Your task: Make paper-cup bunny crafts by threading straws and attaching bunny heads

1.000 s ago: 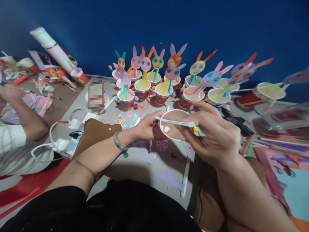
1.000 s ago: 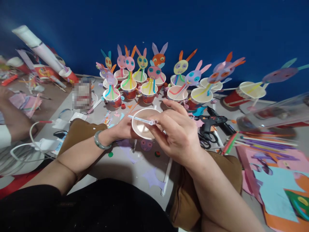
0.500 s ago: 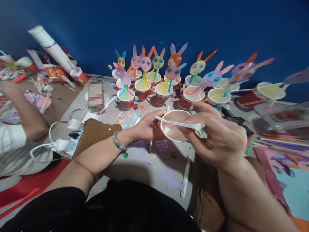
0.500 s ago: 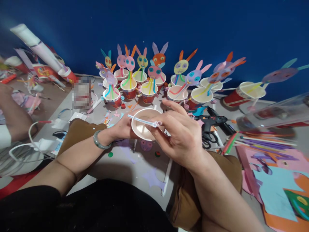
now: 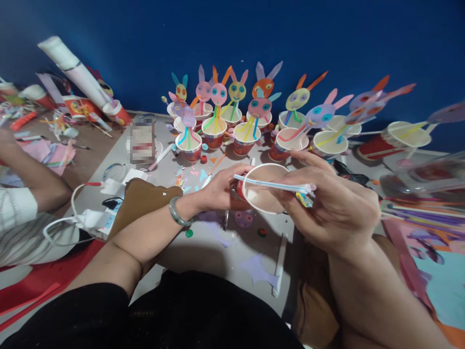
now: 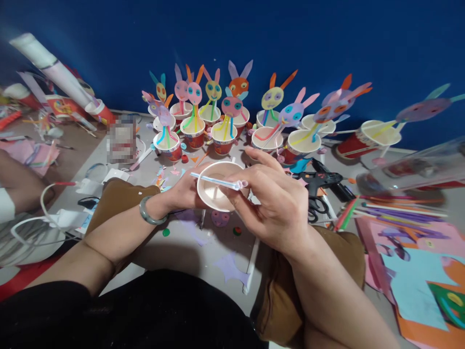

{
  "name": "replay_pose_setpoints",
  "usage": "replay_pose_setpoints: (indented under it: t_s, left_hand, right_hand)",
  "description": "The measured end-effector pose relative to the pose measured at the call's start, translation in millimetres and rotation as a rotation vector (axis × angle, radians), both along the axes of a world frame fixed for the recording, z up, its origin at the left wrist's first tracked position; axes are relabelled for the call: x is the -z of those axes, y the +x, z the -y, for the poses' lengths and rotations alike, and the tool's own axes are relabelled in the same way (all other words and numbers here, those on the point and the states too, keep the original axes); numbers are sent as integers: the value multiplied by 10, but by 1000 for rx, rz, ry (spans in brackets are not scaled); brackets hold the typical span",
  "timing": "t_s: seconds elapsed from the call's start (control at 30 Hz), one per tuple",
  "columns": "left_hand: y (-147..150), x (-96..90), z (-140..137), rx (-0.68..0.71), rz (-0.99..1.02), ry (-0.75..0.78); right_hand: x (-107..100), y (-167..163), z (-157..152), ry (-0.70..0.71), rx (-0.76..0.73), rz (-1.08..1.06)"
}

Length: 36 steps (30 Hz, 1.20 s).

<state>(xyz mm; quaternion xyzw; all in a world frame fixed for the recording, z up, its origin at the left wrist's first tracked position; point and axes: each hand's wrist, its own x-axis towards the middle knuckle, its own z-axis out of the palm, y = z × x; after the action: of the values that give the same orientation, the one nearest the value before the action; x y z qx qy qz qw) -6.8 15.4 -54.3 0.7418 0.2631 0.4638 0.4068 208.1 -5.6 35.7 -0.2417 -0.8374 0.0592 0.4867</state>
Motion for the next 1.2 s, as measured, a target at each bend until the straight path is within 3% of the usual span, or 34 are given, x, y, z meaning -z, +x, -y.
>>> replay_pose_setpoints:
  t_s: [0.33,0.7,0.97,1.2]
  left_hand:
    - [1,2,23,-15,-50,-142]
    - [38,88,16,-107,-35,11]
    - [50,102,9,-127,-6,125]
    - [41,78,21,-127,-52,15]
  right_hand:
    - [4,11,-33,5,33,164]
    - [47,-11,-62,-43,35,191]
    - [111,-24,-106,13,5,183]
    - [121,-8,-104,-39,-26,167]
